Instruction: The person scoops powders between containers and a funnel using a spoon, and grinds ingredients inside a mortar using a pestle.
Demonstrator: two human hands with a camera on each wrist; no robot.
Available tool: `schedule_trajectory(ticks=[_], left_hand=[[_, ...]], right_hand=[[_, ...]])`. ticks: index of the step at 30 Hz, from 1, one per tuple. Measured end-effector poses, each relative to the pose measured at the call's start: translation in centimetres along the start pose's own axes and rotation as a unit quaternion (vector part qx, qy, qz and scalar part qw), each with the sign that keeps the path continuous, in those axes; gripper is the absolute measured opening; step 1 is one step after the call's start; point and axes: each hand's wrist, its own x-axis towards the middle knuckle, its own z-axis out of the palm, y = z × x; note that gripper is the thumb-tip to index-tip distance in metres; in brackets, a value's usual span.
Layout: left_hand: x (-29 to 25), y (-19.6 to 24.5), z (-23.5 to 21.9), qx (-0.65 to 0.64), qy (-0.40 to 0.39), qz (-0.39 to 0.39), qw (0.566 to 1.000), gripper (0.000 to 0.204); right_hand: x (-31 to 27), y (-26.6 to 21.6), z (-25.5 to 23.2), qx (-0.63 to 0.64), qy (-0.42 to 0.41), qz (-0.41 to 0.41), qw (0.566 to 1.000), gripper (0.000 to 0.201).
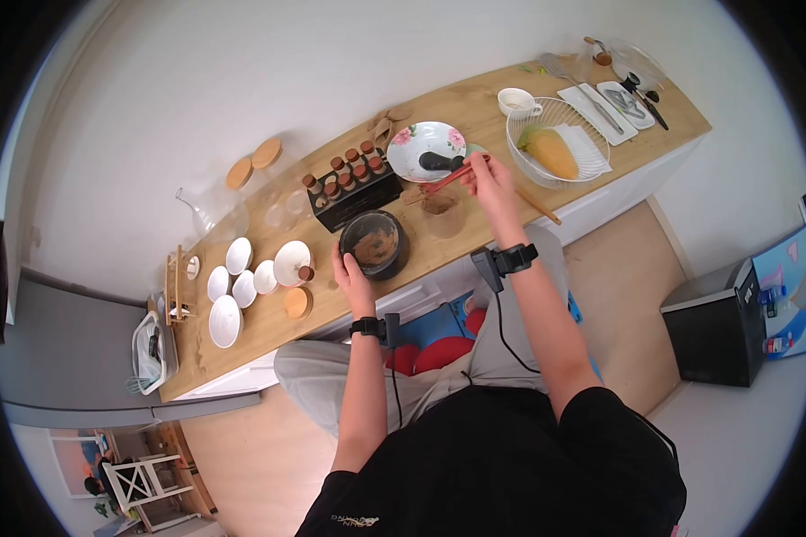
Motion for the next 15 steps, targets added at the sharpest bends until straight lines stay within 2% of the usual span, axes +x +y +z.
schedule_trajectory(ticks=[8,10,11,13,14,15], left_hand=[[-0.1,0.9,0.2,0.005,0.003,0.0,1.0,0.042],[-0.1,0.6,0.1,0.004,0.003,0.0,1.0,0.042],[0.0,0.4,0.0,0.015,0.003,0.014,1.0,0.043],[0.0,0.1,0.0,0.025,0.006,0.028,0.999,0.044],[0.0,0.0,0.1,0.013,0.007,0.021,1.0,0.044],[0.0,-0.1,0.1,0.001,0.008,0.015,1.0,0.044]], right_hand=[[-3.1,3.7,6.0,-0.029,-0.076,-0.051,0.995,0.025],[-4.6,4.0,7.4,-0.224,-0.096,-0.15,0.958,0.019],[-5.2,4.0,8.0,-0.224,-0.097,-0.151,0.958,0.019],[-6.3,3.6,8.8,-0.306,-0.135,-0.277,0.901,0.016],[-6.9,2.5,9.0,-0.3,-0.18,-0.253,0.902,0.016],[-6.8,2.5,9.1,-0.301,-0.182,-0.253,0.901,0.016]])
